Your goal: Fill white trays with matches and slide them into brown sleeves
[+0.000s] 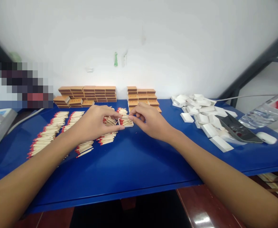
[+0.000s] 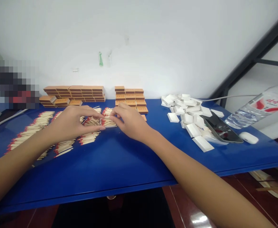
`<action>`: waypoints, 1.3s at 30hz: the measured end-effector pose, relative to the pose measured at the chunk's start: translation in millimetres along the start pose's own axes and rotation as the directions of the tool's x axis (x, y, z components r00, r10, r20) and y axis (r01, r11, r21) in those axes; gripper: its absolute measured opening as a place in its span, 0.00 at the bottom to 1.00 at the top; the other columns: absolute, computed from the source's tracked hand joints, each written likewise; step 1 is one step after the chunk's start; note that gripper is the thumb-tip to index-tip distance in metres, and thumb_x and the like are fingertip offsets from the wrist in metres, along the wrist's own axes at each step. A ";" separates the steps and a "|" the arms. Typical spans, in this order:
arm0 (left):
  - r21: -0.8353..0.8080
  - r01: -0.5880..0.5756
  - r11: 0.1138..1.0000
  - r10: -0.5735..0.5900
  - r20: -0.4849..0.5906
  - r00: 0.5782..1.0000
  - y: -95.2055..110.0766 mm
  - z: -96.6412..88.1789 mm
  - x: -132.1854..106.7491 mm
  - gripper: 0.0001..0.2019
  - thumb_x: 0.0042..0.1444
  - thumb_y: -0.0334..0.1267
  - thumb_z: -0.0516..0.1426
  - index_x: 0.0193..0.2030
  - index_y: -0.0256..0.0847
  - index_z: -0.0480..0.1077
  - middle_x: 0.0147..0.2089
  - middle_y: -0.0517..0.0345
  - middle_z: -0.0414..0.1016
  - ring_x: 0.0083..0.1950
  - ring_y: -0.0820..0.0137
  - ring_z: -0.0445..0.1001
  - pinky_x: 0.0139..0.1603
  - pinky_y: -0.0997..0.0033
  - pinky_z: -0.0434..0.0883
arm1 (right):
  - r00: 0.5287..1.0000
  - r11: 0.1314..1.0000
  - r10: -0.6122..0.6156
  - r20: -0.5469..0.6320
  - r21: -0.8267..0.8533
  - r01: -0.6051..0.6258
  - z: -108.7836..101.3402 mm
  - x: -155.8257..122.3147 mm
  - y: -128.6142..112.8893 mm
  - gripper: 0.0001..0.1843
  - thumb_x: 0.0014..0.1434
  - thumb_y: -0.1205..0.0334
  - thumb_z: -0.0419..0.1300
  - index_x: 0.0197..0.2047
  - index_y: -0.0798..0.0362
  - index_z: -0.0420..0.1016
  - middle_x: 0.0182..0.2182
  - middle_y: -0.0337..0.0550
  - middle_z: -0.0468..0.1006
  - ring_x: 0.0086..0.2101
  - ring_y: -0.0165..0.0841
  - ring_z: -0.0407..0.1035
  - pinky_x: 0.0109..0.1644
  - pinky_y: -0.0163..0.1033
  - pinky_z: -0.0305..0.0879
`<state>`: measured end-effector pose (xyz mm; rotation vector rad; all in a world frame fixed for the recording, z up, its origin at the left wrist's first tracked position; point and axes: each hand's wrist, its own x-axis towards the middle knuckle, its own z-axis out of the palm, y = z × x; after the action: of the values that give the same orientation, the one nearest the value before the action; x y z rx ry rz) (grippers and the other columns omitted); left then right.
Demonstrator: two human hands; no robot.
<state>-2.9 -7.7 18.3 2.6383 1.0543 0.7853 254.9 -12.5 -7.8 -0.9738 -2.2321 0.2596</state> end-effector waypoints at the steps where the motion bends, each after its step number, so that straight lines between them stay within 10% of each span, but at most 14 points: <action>1: -0.003 0.011 1.000 -0.011 0.002 1.000 -0.4 -1.3 0.4 0.21 0.61 0.59 0.69 0.49 0.45 0.87 0.42 0.56 0.88 0.39 0.65 0.82 0.39 0.67 0.72 | 1.000 1.000 0.002 -0.012 -0.001 -0.002 -1.2 0.2 0.2 0.06 0.74 0.62 0.59 0.41 0.51 0.74 0.37 0.42 0.72 0.36 0.35 0.65 0.43 0.41 0.59; 28: 0.161 0.009 0.987 -0.001 -0.052 0.999 -19.2 -9.4 2.3 0.18 0.64 0.55 0.65 0.48 0.44 0.86 0.45 0.55 0.89 0.45 0.62 0.84 0.47 0.64 0.73 | 0.896 0.987 0.153 0.417 -0.020 -0.159 -3.8 0.0 5.2 0.04 0.71 0.65 0.66 0.40 0.52 0.78 0.35 0.41 0.76 0.35 0.34 0.67 0.39 0.37 0.57; 39: 0.156 -0.014 0.988 0.015 -0.008 1.000 -15.4 -4.4 1.7 0.18 0.62 0.53 0.69 0.49 0.43 0.87 0.42 0.54 0.88 0.40 0.63 0.83 0.42 0.66 0.72 | 0.948 0.991 0.136 0.289 -0.034 -0.132 -13.7 2.8 4.6 0.06 0.74 0.63 0.62 0.41 0.52 0.76 0.40 0.45 0.76 0.40 0.37 0.69 0.45 0.41 0.61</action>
<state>-13.2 4.5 17.1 2.7772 1.1446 0.7462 265.2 -8.4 1.9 -1.1607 -2.4358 0.4756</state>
